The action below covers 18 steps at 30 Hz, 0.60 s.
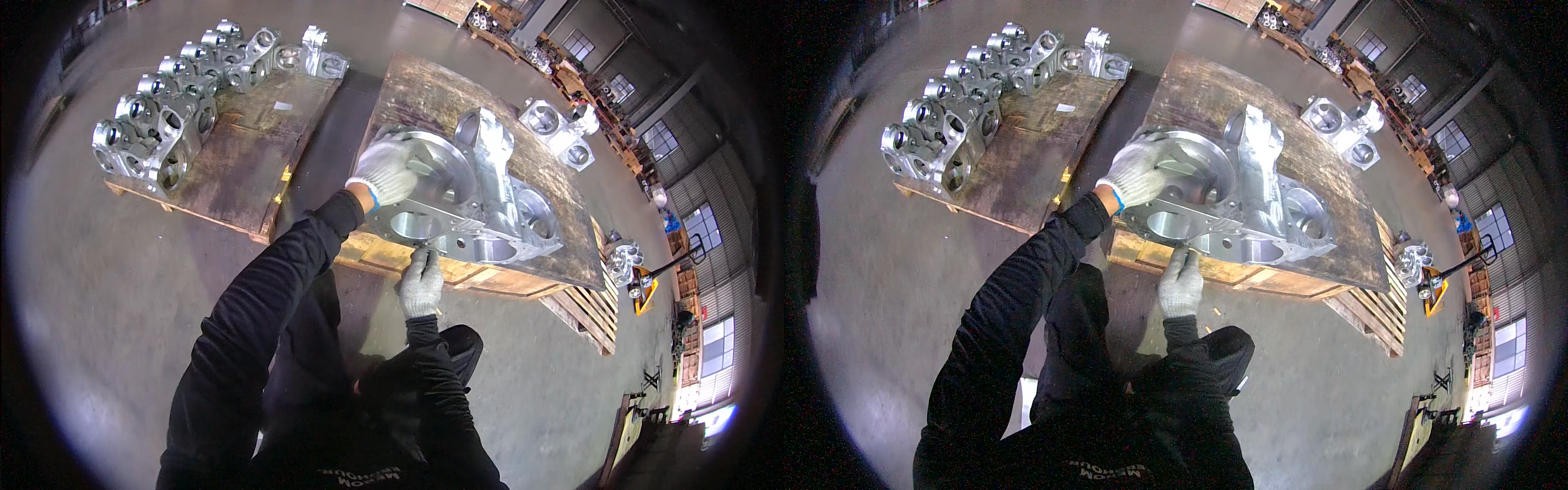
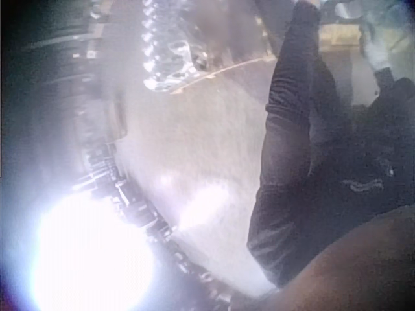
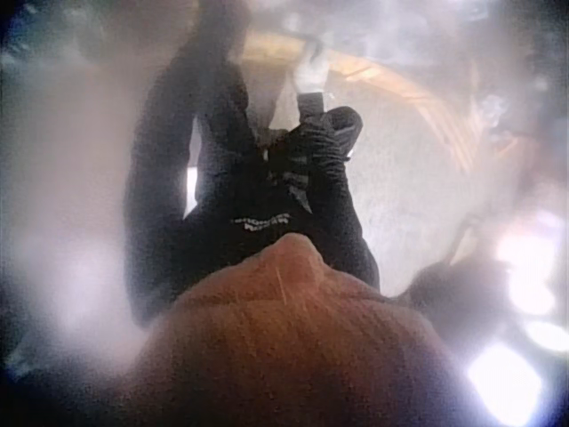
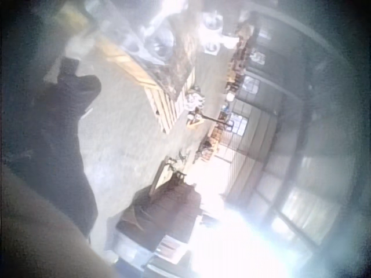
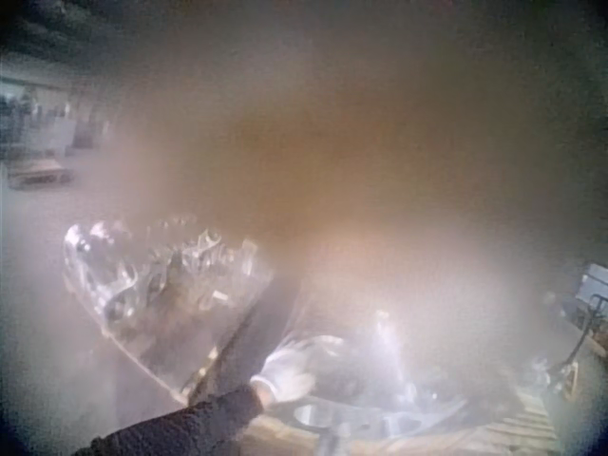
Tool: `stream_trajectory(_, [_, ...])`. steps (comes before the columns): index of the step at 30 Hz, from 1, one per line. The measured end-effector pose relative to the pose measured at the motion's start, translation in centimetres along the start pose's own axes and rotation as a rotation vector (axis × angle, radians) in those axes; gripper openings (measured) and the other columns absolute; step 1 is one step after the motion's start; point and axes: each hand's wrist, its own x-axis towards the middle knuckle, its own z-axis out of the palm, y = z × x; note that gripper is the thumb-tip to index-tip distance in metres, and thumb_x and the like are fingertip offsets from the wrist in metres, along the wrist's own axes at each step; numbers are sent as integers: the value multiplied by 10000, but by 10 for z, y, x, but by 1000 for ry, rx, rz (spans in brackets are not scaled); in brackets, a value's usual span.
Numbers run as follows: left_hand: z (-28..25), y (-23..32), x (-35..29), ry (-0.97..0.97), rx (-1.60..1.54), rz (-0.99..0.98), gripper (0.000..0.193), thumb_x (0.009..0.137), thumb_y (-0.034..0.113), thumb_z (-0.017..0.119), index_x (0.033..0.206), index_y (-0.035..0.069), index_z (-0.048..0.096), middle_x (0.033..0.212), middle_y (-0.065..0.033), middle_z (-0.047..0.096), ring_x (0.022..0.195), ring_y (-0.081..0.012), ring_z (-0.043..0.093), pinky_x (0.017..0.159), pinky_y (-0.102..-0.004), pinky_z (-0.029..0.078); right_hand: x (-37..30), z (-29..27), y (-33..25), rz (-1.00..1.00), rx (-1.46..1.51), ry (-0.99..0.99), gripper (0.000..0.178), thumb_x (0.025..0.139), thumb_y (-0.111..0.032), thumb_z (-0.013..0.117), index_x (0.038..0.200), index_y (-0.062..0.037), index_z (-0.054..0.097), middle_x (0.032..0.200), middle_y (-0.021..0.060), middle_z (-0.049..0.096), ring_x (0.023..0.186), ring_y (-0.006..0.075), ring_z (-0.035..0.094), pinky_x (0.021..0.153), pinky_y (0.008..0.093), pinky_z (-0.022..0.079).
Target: The person kneels on the floor and uses a metal file to deburr the edges and surfaces of a large aluminum casting. They rotate the part to access different areas, then use a cloth to wipe the surface and inspect the finish.
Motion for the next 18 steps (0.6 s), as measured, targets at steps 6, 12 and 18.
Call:
stream_trajectory(6, [2, 5, -4, 79, 53, -12, 309, 830, 169, 714, 1137, 138, 727, 1313, -175, 668, 1311, -407, 552, 1128, -484, 430, -20, 49, -17, 192, 187, -2, 484, 1102, -418, 461, 1063, 41, 612, 867, 284, 700, 845, 484, 695, 726, 512, 522])
stream_trajectory(12, [-1, 17, -14, 109, 57, -33, 434, 759, 64, 641, 1185, 92, 719, 1347, -184, 644, 1369, -428, 499, 1163, -483, 414, -29, 65, -67, 253, 283, -134, 594, 1110, -460, 407, 1134, 102, 599, 887, 278, 686, 869, 458, 682, 793, 512, 524])
stream_trajectory(18, [-4, 14, -19, 95, 87, 19, 490, 774, 121, 606, 1249, 59, 704, 1424, -204, 612, 1380, -400, 516, 1207, -464, 360, -29, 20, -122, 233, 419, -334, 546, 1108, -450, 450, 1110, 73, 608, 750, 157, 653, 566, 233, 652, 541, 382, 527])
